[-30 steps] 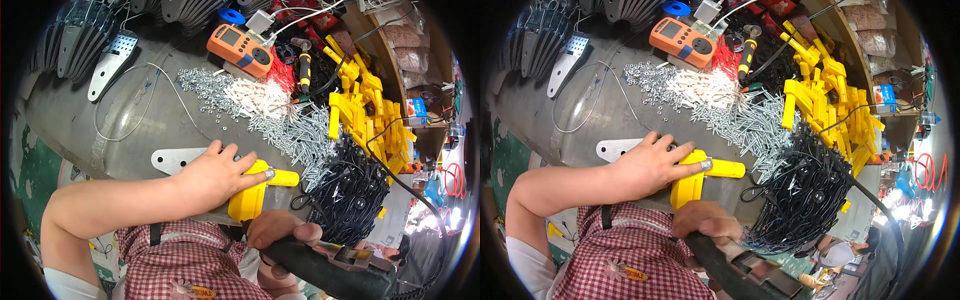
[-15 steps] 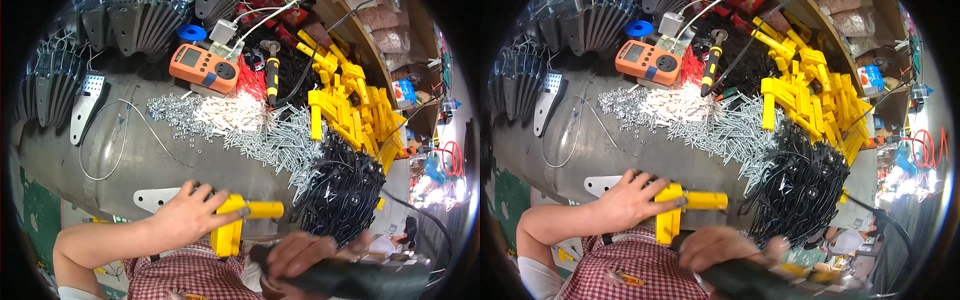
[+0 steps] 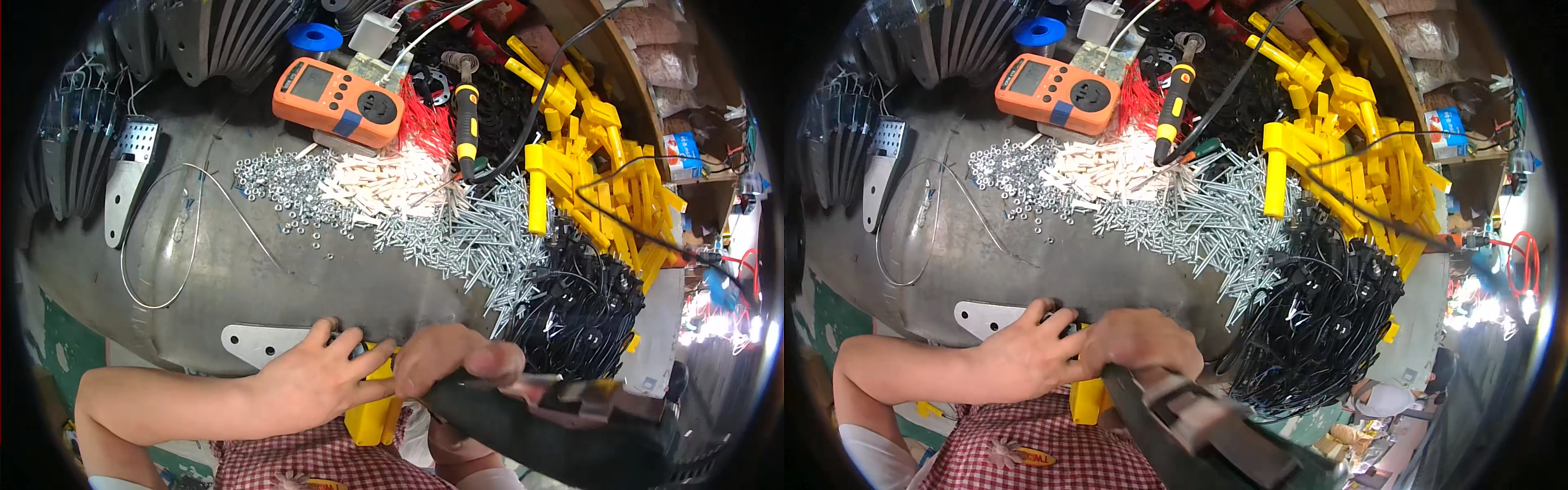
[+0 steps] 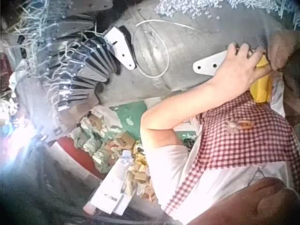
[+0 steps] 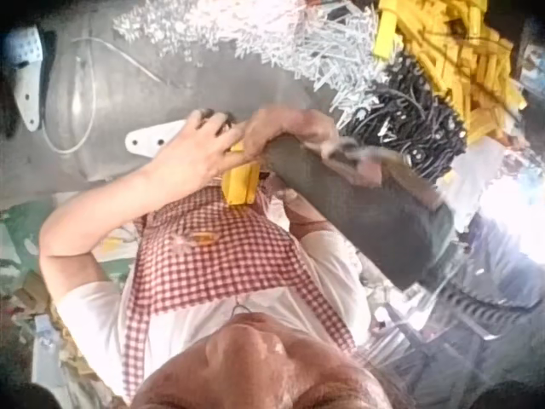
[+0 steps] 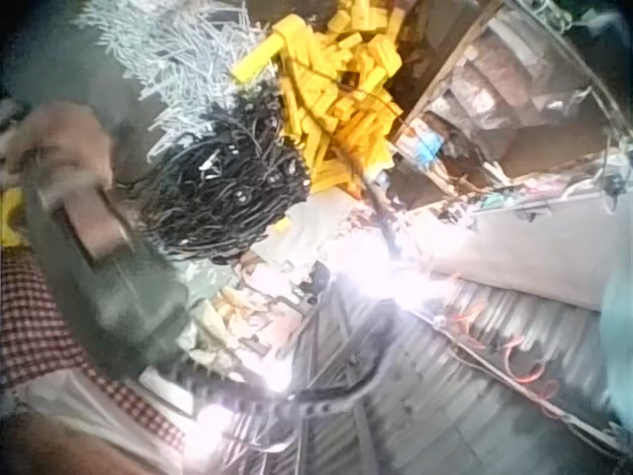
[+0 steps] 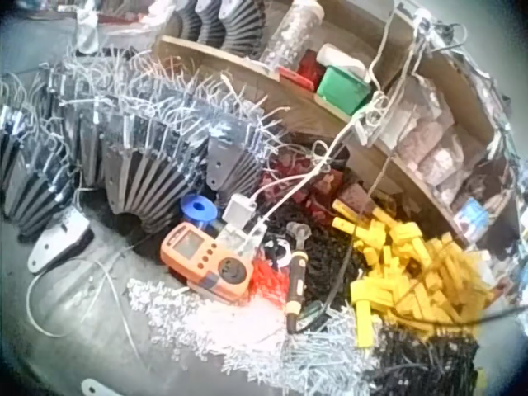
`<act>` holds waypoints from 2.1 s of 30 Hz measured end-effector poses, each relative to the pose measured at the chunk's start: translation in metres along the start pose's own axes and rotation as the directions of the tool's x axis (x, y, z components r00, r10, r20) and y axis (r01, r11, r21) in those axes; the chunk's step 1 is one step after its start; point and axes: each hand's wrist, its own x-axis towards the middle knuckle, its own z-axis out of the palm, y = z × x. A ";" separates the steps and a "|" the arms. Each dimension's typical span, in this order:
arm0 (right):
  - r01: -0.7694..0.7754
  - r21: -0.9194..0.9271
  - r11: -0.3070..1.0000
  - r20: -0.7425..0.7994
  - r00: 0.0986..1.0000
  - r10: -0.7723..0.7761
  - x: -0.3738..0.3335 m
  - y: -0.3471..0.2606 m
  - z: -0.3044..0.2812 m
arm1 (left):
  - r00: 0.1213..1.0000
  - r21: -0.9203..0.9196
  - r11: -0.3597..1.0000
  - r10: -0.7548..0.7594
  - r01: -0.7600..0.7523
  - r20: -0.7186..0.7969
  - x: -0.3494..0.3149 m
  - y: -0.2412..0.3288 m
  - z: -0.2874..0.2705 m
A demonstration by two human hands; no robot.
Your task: The person assembles a device by soldering wires, installing components into a yellow plastic housing, and securing a metal plate with screws. The person uses a soldering iron and an electric screwdriver to complete the assembly.
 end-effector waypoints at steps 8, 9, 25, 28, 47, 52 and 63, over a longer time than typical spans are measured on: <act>-0.182 -0.452 0.873 -0.111 0.983 0.147 -0.025 -0.013 0.012 | 0.984 0.097 0.993 -0.088 0.074 0.156 0.009 0.013 -0.005; -0.253 -0.413 0.875 -0.263 0.953 0.152 -0.033 -0.014 0.019 | 0.984 0.106 0.993 -0.071 0.054 0.161 0.010 0.015 -0.005; 0.130 0.387 0.913 -0.725 0.654 0.214 -0.100 -0.071 -0.070 | 0.930 -0.166 0.925 -0.359 0.343 -0.078 -0.013 0.014 0.009; 0.134 0.437 0.889 -0.731 0.629 0.264 -0.109 -0.068 -0.067 | 0.925 -0.183 0.917 -0.372 0.354 -0.073 -0.010 0.015 0.003; 0.320 0.510 0.799 -0.696 0.699 0.164 -0.110 -0.039 -0.048 | 0.916 -0.219 0.891 -0.401 0.398 0.033 -0.003 0.004 -0.010; 0.260 0.473 0.842 -0.745 0.628 0.224 -0.119 -0.040 -0.038 | 0.748 -0.443 0.756 -0.618 0.481 -0.243 0.006 -0.027 -0.019; 0.258 0.460 0.850 -0.768 0.596 0.235 -0.115 -0.040 -0.037 | 0.945 0.182 0.953 -0.190 0.243 -0.266 0.022 -0.056 -0.019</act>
